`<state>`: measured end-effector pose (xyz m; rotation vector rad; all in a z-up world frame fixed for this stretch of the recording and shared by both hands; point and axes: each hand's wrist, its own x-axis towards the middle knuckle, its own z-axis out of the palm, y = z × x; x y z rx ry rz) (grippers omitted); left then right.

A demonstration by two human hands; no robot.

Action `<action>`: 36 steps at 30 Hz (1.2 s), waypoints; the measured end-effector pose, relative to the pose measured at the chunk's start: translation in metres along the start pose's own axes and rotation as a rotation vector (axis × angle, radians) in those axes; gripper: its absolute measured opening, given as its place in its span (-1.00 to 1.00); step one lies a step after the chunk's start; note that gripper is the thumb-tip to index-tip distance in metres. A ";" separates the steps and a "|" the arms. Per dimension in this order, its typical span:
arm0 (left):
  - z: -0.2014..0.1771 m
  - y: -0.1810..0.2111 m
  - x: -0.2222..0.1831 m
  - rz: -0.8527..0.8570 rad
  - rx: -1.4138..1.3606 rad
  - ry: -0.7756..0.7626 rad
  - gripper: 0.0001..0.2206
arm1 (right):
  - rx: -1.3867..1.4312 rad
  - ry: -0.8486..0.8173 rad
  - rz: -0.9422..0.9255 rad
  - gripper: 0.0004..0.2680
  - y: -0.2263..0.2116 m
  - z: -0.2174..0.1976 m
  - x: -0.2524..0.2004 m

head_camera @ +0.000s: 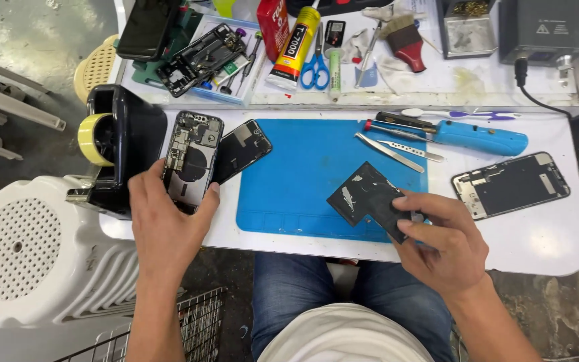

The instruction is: Disassembling a smartphone to remove internal components including the battery and motherboard using various repair tools.

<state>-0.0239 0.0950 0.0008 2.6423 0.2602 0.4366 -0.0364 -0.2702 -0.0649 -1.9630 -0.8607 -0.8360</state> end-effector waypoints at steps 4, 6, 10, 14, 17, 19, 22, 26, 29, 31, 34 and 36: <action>0.032 -0.025 0.005 0.220 0.224 0.242 -0.30 | -0.029 0.121 0.047 -0.81 -0.008 0.002 0.013; 0.040 -0.030 0.005 0.268 0.379 0.291 -0.33 | -0.039 0.118 0.015 -0.78 -0.005 0.001 0.011; 0.038 -0.025 0.003 0.291 0.401 0.285 -0.36 | -0.115 0.082 0.014 -0.77 -0.003 0.001 0.005; 0.020 0.018 -0.008 0.363 0.172 0.230 -0.53 | -0.065 0.065 0.000 -0.81 -0.008 0.007 0.010; 0.004 0.082 -0.009 0.355 -0.446 -0.210 -0.47 | 0.149 -0.123 0.219 -0.82 -0.002 -0.006 0.017; 0.006 0.106 -0.004 0.257 -0.802 -0.608 -0.28 | 0.353 -0.302 0.440 -0.75 0.006 -0.009 0.030; 0.030 0.128 0.026 0.361 -0.981 -0.669 -0.69 | -0.109 -0.261 -0.171 -0.82 0.020 -0.016 0.078; 0.032 0.152 0.058 0.645 -0.915 -0.395 -0.89 | 0.220 -0.085 0.218 -0.79 0.017 -0.025 0.122; 0.042 0.157 0.077 0.805 -0.889 -0.261 -0.89 | 0.125 -0.085 0.170 -0.83 0.028 -0.028 0.133; 0.048 0.158 0.089 0.886 -0.863 -0.173 -0.89 | 0.073 -0.087 0.094 -0.85 0.041 -0.025 0.140; 0.059 0.159 0.093 0.998 -0.885 -0.149 -0.84 | -0.101 -0.070 -0.066 -0.76 0.059 -0.014 0.138; 0.071 0.160 0.095 0.999 -0.778 -0.080 -0.83 | -0.069 0.047 -0.112 -0.89 0.065 -0.006 0.140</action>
